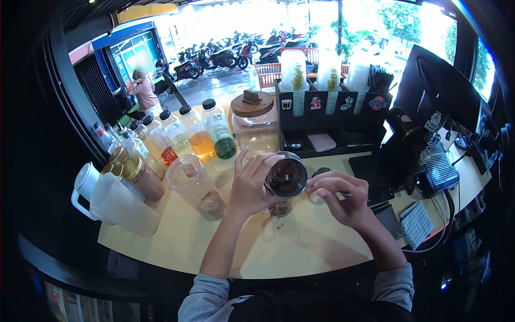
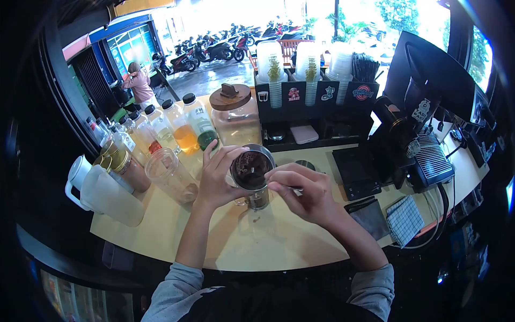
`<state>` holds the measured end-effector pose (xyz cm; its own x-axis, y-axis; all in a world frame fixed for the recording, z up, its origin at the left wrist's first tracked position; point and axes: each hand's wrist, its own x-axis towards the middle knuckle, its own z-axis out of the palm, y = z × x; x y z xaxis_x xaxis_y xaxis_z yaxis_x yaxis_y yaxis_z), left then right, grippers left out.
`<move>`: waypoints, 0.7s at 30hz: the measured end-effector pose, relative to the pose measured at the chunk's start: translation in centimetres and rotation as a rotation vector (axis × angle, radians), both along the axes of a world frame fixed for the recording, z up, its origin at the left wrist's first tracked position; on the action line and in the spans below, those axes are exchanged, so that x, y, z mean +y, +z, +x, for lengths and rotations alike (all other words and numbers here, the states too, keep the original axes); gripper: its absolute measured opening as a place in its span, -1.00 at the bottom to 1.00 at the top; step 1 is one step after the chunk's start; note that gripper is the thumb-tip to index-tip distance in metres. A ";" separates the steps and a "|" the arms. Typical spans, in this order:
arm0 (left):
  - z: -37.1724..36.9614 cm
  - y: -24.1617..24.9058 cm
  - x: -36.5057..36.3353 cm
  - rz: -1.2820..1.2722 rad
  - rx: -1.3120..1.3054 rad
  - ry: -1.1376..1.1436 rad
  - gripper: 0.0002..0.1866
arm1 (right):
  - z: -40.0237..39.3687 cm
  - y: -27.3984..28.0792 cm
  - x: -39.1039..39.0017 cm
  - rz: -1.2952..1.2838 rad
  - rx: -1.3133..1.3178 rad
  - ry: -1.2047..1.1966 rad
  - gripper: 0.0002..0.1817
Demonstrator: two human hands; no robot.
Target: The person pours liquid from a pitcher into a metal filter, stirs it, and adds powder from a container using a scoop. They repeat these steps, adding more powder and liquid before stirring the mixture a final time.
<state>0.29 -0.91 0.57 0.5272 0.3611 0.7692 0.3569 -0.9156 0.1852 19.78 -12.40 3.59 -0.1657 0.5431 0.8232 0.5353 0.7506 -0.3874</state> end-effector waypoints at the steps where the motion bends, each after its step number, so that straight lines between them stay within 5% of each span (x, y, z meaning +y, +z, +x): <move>1: -0.1 0.0 0.1 0.000 0.000 -0.002 -0.13 | 0.3 0.0 0.0 0.000 0.000 -0.002 -0.92; 21: -0.5 -0.8 1.2 -0.190 -0.048 0.037 -0.11 | 0.0 -0.1 -0.1 0.043 0.007 0.006 -0.83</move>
